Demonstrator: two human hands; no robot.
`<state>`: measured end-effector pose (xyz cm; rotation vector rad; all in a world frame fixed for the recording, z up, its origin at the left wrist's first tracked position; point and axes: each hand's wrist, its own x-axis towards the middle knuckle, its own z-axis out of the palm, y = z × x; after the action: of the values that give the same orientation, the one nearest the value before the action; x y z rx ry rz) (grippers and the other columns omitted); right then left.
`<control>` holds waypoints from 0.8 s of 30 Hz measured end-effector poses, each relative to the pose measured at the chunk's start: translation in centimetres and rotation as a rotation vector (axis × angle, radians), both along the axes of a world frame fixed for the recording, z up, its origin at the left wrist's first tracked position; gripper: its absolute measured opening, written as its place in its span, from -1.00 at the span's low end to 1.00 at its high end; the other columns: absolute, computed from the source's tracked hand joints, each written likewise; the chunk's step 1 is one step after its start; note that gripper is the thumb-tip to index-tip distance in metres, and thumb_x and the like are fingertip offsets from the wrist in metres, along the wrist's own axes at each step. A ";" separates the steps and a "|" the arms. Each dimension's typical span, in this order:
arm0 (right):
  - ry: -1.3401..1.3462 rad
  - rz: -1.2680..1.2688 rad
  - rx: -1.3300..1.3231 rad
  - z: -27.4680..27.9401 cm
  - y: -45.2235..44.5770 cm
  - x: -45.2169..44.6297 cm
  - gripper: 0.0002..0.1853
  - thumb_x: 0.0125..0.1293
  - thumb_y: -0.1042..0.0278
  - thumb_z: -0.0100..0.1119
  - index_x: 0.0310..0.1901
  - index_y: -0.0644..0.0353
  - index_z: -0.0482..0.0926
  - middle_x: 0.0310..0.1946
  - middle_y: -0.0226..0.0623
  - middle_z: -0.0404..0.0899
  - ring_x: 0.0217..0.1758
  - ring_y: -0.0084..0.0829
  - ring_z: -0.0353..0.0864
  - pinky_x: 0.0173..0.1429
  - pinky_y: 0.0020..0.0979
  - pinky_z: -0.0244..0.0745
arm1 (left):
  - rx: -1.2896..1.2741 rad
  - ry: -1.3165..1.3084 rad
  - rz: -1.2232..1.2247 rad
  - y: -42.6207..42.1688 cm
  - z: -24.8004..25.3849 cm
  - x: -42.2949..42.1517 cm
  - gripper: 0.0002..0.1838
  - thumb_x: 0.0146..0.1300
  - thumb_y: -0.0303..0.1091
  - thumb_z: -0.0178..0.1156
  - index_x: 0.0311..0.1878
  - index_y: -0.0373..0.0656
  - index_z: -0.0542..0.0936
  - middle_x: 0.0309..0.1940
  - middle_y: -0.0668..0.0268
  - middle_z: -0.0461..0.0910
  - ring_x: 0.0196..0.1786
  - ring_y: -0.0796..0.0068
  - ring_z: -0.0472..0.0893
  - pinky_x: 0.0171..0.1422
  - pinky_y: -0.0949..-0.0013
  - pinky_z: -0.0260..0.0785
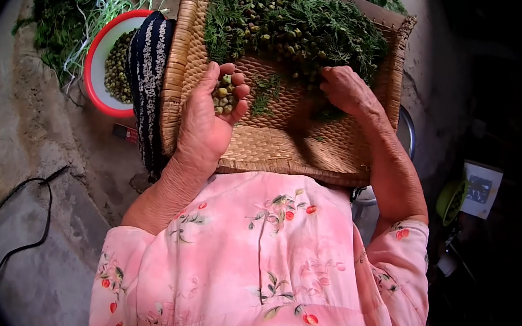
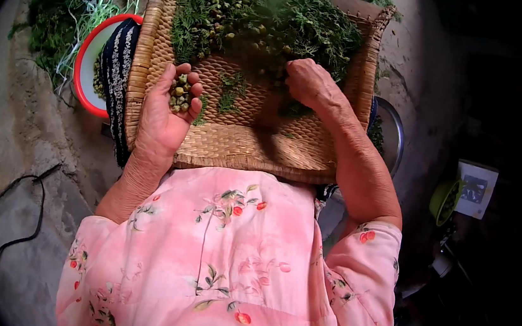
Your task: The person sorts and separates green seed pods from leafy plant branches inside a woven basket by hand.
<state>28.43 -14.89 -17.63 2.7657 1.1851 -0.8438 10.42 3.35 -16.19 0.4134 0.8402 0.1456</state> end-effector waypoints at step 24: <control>0.106 0.051 0.310 -3.0 5.1 -2.9 -0.71 0.02 0.49 0.25 -0.17 0.27 0.47 -0.36 -0.10 0.55 -0.22 -0.06 0.55 -0.18 -0.17 0.46 | 0.096 0.124 0.050 0.0 0.3 -0.2 -0.74 0.36 -0.11 0.00 -0.12 -0.07 0.51 -0.32 0.42 0.56 -0.31 0.60 0.55 -0.32 0.52 0.43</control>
<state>25.55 -9.82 -20.59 2.9415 1.5179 -0.8802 10.27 3.40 -15.87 0.4952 0.9688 0.2085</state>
